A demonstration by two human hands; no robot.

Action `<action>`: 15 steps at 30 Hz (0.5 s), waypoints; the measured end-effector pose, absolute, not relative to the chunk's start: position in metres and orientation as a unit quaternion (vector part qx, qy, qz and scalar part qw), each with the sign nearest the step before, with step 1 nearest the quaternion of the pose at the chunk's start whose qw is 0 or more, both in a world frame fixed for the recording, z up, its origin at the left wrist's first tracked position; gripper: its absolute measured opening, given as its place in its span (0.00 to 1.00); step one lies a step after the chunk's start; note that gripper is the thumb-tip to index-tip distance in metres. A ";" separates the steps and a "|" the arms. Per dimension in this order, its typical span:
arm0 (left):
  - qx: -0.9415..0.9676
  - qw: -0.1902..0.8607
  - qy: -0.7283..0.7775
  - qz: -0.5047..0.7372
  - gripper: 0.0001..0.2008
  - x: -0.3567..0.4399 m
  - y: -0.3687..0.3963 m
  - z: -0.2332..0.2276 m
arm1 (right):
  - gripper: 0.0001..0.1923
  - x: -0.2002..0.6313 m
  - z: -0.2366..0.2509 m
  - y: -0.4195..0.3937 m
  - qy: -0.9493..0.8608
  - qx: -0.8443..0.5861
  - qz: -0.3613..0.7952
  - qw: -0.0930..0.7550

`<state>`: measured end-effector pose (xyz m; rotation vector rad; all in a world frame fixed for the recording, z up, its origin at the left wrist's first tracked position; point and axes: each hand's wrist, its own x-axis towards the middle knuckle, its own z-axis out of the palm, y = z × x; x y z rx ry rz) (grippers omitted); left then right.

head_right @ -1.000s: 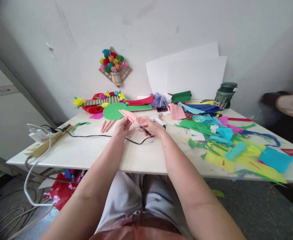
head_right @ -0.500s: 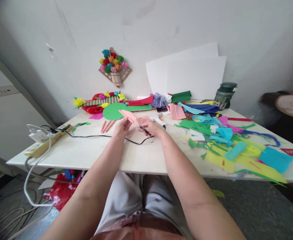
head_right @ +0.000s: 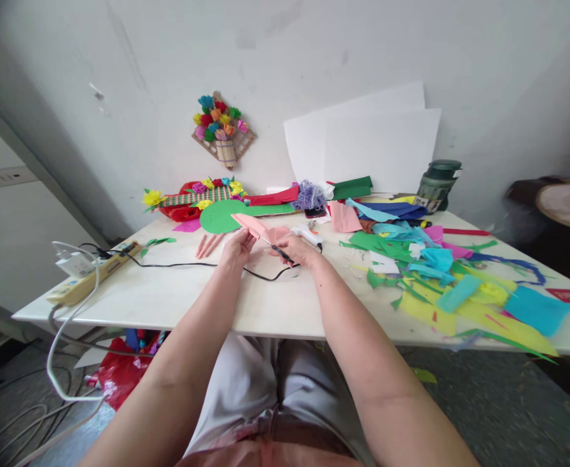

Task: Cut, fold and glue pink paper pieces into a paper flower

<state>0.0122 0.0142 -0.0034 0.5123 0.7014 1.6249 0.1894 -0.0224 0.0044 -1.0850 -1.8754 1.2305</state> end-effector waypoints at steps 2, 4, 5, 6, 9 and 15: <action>0.220 0.605 0.306 0.701 0.04 0.012 0.013 -0.002 | 0.23 0.190 0.004 -0.022 -0.714 -0.412 0.468 0.318; 0.220 0.606 0.309 0.699 0.04 0.013 0.013 -0.001 | 0.22 0.190 0.003 -0.021 -0.714 -0.412 0.469 0.317; 0.220 0.607 0.309 0.698 0.04 0.013 0.012 -0.001 | 0.22 0.190 0.003 -0.021 -0.715 -0.411 0.469 0.318; 0.219 0.607 0.310 0.698 0.04 0.013 0.012 -0.001 | 0.22 0.190 0.003 -0.021 -0.716 -0.409 0.468 0.317; 0.218 0.607 0.308 0.700 0.05 0.012 0.013 -0.001 | 0.22 0.190 0.003 -0.021 -0.720 -0.406 0.464 0.317; 0.216 0.605 0.311 0.700 0.04 0.013 0.012 -0.001 | 0.22 0.190 0.003 -0.021 -0.717 -0.406 0.465 0.323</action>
